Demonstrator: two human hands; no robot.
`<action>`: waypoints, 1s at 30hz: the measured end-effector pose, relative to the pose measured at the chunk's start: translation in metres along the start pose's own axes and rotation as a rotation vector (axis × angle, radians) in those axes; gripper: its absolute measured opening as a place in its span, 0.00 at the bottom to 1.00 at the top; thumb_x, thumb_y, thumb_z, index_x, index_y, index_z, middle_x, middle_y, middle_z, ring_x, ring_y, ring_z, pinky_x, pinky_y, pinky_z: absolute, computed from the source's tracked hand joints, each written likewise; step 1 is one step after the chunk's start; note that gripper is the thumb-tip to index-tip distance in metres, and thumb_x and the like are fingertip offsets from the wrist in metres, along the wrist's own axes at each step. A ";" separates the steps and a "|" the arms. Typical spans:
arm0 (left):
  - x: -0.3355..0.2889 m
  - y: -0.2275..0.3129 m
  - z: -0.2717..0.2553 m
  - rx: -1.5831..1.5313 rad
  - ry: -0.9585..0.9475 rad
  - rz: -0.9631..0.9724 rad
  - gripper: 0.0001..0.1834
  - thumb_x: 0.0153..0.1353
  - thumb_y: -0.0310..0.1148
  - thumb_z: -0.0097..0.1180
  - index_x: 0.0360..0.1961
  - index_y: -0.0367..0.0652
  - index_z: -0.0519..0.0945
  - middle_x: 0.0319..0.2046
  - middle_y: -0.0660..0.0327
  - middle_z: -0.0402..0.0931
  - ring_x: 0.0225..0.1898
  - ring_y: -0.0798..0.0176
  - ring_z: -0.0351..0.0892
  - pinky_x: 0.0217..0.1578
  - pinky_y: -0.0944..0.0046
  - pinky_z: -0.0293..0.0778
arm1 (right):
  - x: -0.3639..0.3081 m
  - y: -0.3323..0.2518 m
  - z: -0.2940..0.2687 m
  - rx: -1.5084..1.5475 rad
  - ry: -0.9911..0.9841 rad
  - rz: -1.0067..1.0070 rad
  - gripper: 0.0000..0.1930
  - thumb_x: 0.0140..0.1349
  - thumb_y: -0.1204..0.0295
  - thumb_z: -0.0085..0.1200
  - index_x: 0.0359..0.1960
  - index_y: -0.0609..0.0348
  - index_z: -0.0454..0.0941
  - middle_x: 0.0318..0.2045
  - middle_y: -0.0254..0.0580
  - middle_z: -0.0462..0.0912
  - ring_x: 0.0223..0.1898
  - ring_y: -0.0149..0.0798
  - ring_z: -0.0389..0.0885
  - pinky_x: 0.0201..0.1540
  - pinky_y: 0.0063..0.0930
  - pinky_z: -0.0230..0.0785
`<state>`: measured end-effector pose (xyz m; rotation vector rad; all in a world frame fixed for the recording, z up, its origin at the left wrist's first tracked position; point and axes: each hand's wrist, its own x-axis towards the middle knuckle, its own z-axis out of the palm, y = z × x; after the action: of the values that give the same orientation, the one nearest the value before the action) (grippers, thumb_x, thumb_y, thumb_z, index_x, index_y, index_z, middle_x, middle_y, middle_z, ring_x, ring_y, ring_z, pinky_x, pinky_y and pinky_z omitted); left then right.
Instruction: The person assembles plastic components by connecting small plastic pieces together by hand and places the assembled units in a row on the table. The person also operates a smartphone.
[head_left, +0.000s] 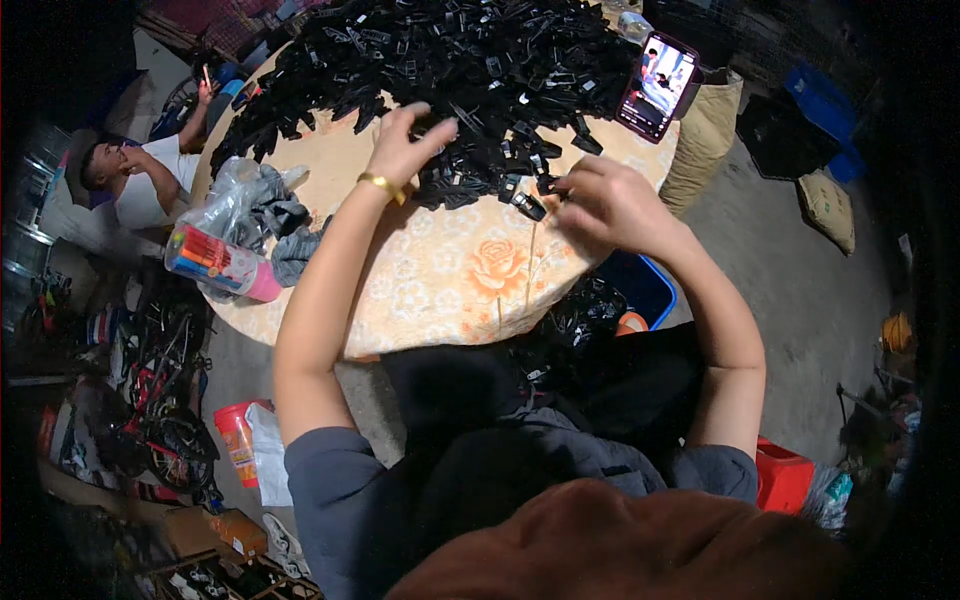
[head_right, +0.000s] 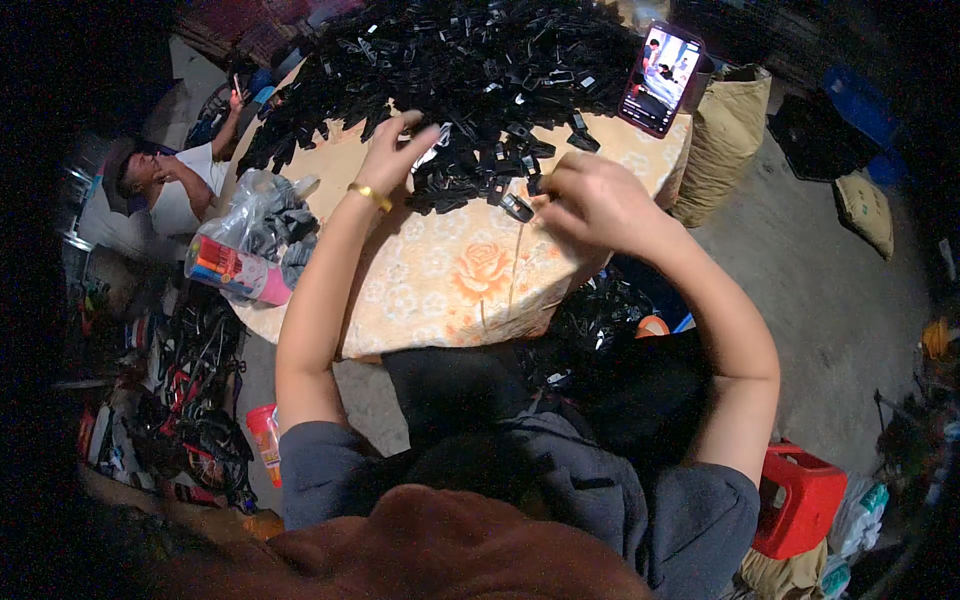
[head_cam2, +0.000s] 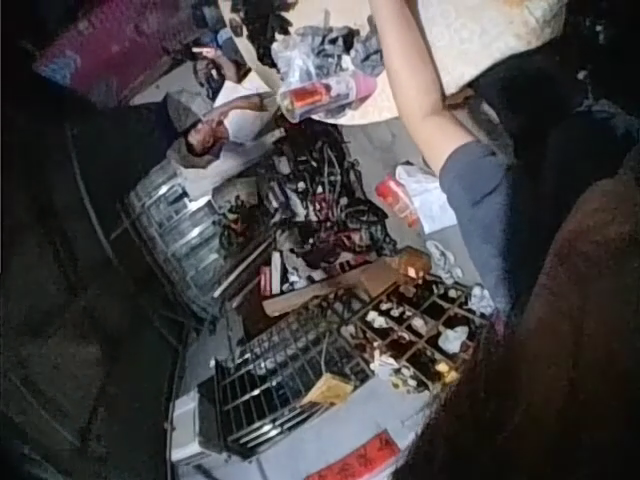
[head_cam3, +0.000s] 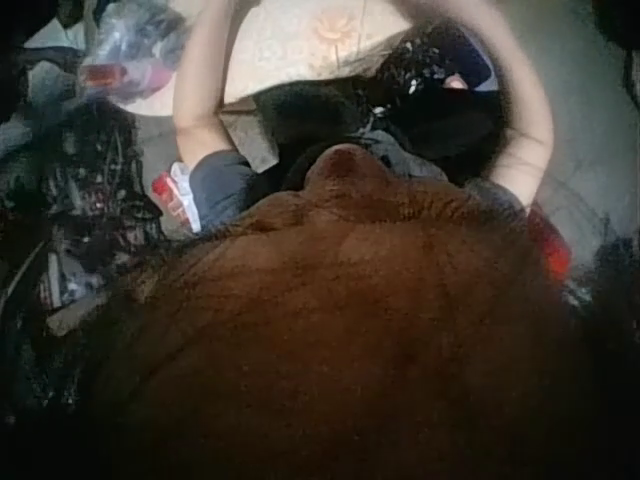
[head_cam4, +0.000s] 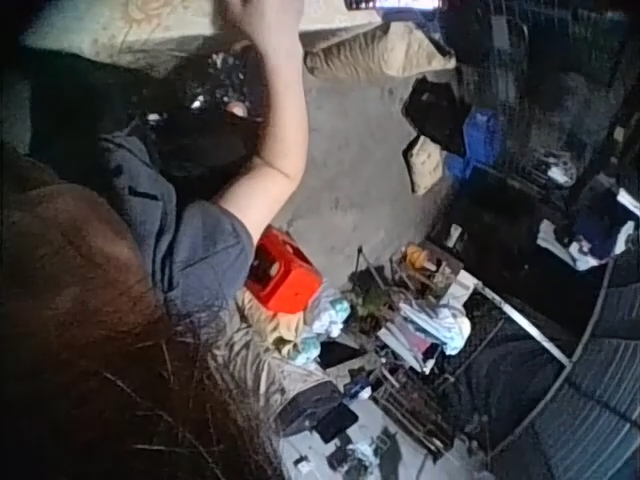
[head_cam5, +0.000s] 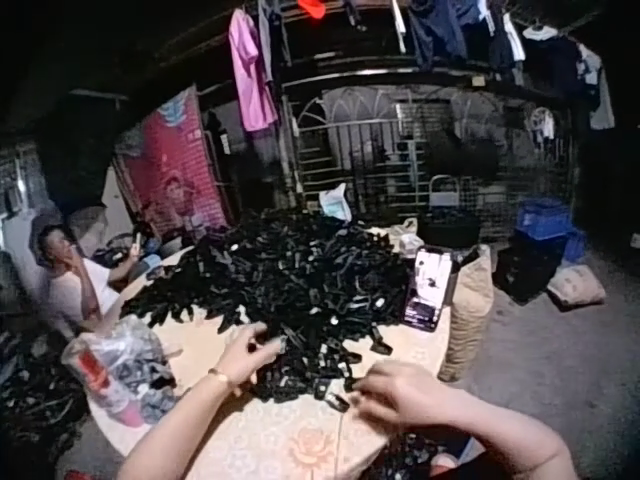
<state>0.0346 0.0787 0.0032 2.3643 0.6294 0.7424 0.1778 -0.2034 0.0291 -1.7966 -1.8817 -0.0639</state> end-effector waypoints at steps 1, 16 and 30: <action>-0.011 0.001 -0.011 0.073 -0.080 0.144 0.32 0.44 0.54 0.65 0.46 0.45 0.77 0.49 0.48 0.67 0.54 0.48 0.63 0.55 0.56 0.61 | 0.001 0.006 0.006 -0.087 0.042 0.089 0.13 0.51 0.69 0.59 0.38 0.61 0.78 0.34 0.47 0.76 0.36 0.48 0.76 0.37 0.36 0.70; -0.073 0.045 -0.013 0.281 -0.185 0.379 0.20 0.44 0.25 0.60 0.42 0.39 0.73 0.36 0.49 0.70 0.42 0.46 0.71 0.44 0.55 0.70 | 0.028 0.022 0.039 -0.060 0.039 0.114 0.06 0.49 0.72 0.56 0.29 0.60 0.79 0.29 0.43 0.76 0.37 0.47 0.74 0.39 0.38 0.69; -0.083 0.055 -0.025 0.225 -0.273 0.288 0.29 0.48 0.22 0.55 0.55 0.44 0.68 0.35 0.49 0.70 0.34 0.48 0.72 0.38 0.58 0.71 | 0.017 -0.040 0.040 0.286 -0.326 0.037 0.13 0.54 0.75 0.44 0.40 0.58 0.77 0.29 0.49 0.80 0.32 0.50 0.79 0.37 0.38 0.71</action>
<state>-0.0283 0.0002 0.0261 2.7382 0.2701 0.4702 0.1275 -0.1772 0.0145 -1.7176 -1.9539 0.5146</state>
